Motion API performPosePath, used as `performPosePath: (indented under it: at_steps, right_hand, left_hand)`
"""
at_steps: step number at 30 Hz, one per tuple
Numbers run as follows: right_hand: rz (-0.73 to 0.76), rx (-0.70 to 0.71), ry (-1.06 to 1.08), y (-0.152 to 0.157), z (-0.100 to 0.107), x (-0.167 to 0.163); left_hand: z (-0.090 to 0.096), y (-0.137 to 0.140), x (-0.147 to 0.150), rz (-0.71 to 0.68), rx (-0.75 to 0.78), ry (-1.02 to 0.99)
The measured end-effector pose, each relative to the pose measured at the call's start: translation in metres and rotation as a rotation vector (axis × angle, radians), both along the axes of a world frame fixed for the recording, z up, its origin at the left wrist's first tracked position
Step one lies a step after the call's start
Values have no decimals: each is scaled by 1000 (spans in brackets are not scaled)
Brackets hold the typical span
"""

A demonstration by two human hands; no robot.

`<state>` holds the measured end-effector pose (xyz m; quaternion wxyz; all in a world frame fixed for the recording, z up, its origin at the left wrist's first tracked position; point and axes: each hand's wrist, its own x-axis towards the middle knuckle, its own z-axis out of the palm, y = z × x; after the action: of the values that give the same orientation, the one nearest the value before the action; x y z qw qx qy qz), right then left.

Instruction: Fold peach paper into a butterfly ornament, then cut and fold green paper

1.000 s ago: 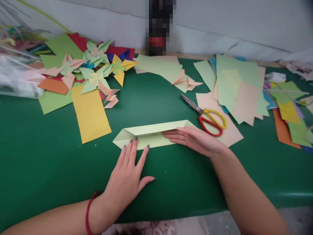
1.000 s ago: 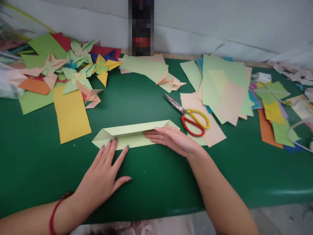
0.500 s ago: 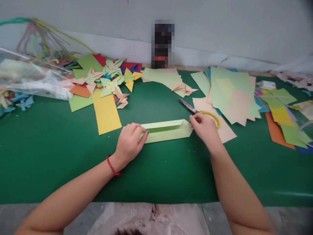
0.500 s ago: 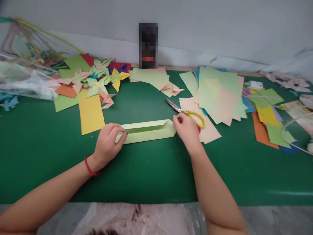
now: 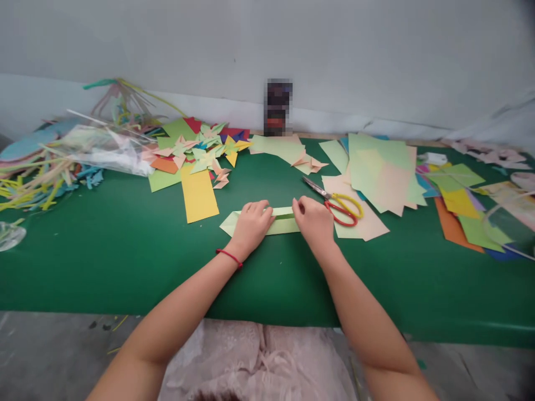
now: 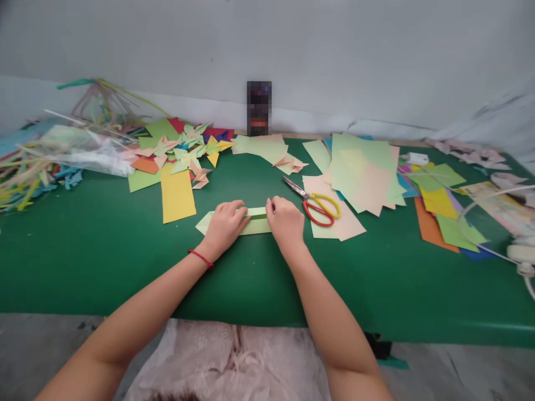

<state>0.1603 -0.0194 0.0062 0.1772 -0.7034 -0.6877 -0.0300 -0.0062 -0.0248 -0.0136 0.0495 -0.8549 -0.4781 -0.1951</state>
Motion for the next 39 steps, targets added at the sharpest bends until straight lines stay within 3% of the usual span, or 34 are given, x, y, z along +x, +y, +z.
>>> performPosePath:
  at_steps: [8, 16, 24, 27, 33, 39]
  right_hand:
    - [12, -72, 36, 7, -15, -5]
    - [0, -36, 241, 9, -16, 5]
    - [-11, 28, 671, 12, -10, 16]
    - [0, -43, 862, 14, -12, 18]
    - [170, -309, 1125, 13, -17, 9]
    - [187, -308, 1251, 7, -18, 3]
  left_hand:
    - [-3, 10, 35, 75, -153, 7]
    - [6, 9, 21, 157, -361, -171]
    - [9, 15, 2, 154, -587, -550]
    - [15, 18, -1, 143, -638, -697]
    - [18, 16, 4, 58, -860, -912]
    - [19, 11, 6, 59, -1051, -1017]
